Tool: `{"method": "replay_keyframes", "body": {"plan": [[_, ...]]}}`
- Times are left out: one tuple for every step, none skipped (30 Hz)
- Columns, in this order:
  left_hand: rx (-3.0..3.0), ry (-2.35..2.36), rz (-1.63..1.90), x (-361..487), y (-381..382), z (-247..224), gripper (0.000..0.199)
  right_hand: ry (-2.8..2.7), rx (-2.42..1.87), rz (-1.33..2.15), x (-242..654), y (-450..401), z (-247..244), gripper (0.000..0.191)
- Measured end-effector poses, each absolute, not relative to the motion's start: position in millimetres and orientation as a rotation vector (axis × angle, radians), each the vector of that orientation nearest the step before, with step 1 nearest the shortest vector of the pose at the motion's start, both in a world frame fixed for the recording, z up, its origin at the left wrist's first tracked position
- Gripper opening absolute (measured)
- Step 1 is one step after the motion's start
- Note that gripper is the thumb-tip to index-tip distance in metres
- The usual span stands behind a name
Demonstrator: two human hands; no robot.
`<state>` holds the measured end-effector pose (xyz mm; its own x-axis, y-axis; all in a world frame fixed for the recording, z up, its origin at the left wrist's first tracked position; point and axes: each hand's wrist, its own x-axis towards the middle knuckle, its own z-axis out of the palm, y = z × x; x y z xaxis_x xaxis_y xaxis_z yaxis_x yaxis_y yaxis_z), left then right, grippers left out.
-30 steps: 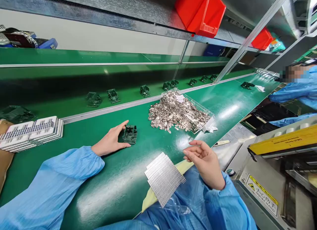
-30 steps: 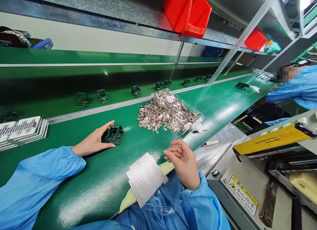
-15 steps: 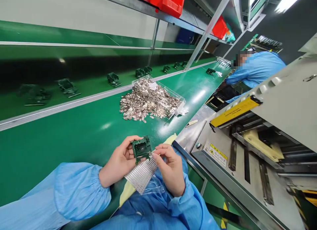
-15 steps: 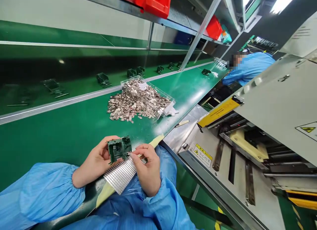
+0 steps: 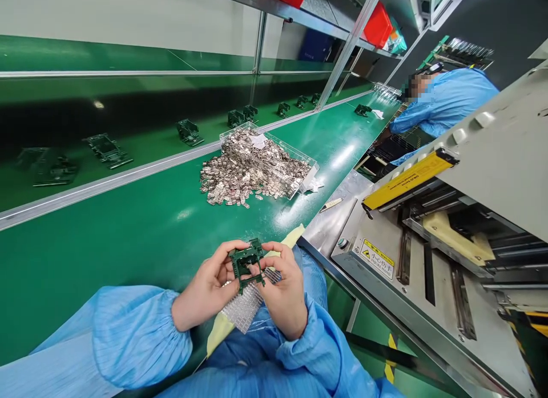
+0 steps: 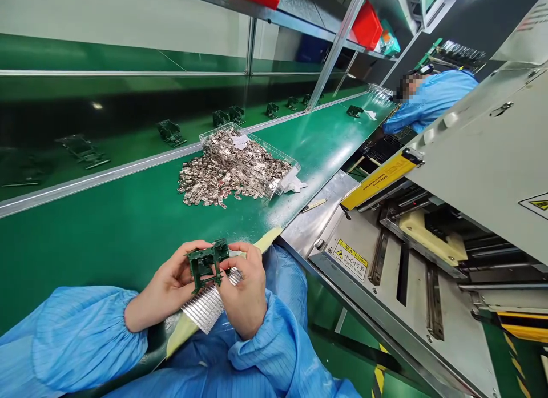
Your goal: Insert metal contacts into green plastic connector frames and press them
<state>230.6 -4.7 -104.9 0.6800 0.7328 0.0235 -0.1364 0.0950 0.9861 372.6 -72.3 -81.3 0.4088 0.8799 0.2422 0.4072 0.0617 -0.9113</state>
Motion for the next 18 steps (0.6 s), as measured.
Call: {"method": "replay_keyframes", "body": {"plan": [[1.344, 0.555, 0.706, 230, -5, -106, 0.04, -1.175, -1.558, 0.528, 372, -72, -81, 0.009], [1.36, 0.55, 0.719, 230, -5, -107, 0.038, -1.17, -1.57, 0.527, 372, -72, -81, 0.009], [1.377, 0.547, 0.732, 230, -5, -108, 0.036, -1.166, -1.577, 0.523, 372, -73, -82, 0.009], [1.394, 0.556, 0.74, 230, -6, -108, 0.035, -1.16, -1.581, 0.523, 372, -73, -82, 0.008], [1.408, 0.578, 0.742, 230, -6, -109, 0.035, -1.152, -1.579, 0.53, 372, -73, -83, 0.009], [1.416, 0.613, 0.742, 230, -6, -110, 0.036, -1.139, -1.574, 0.548, 372, -73, -84, 0.009], [1.417, 0.656, 0.741, 231, -7, -110, 0.036, -1.117, -1.563, 0.577, 372, -73, -85, 0.009], [1.411, 0.701, 0.74, 231, -8, -110, 0.037, -1.083, -1.546, 0.617, 371, -73, -87, 0.008], [1.403, 0.739, 0.74, 232, -8, -111, 0.038, -1.038, -1.523, 0.666, 371, -73, -88, 0.007], [1.395, 0.767, 0.742, 233, -9, -111, 0.038, -0.984, -1.493, 0.721, 370, -73, -90, 0.006], [1.389, 0.785, 0.745, 234, -10, -111, 0.038, -0.921, -1.455, 0.78, 369, -73, -91, 0.006], [1.385, 0.795, 0.746, 235, -12, -111, 0.037, -0.852, -1.412, 0.842, 368, -72, -91, 0.009], [1.383, 0.801, 0.746, 237, -13, -110, 0.037, -0.785, -1.369, 0.904, 367, -72, -92, 0.013], [1.38, 0.806, 0.748, 239, -14, -109, 0.036, -0.725, -1.332, 0.961, 367, -71, -92, 0.017], [1.375, 0.81, 0.755, 241, -15, -107, 0.035, -0.671, -1.301, 1.007, 366, -70, -92, 0.021], [1.367, 0.81, 0.767, 243, -16, -105, 0.035, -0.626, -1.279, 1.038, 366, -70, -91, 0.024], [1.356, 0.803, 0.782, 245, -17, -102, 0.034, -0.591, -1.264, 1.057, 366, -70, -91, 0.027], [1.345, 0.794, 0.8, 246, -17, -100, 0.033, -0.564, -1.252, 1.065, 366, -70, -90, 0.029]]}}
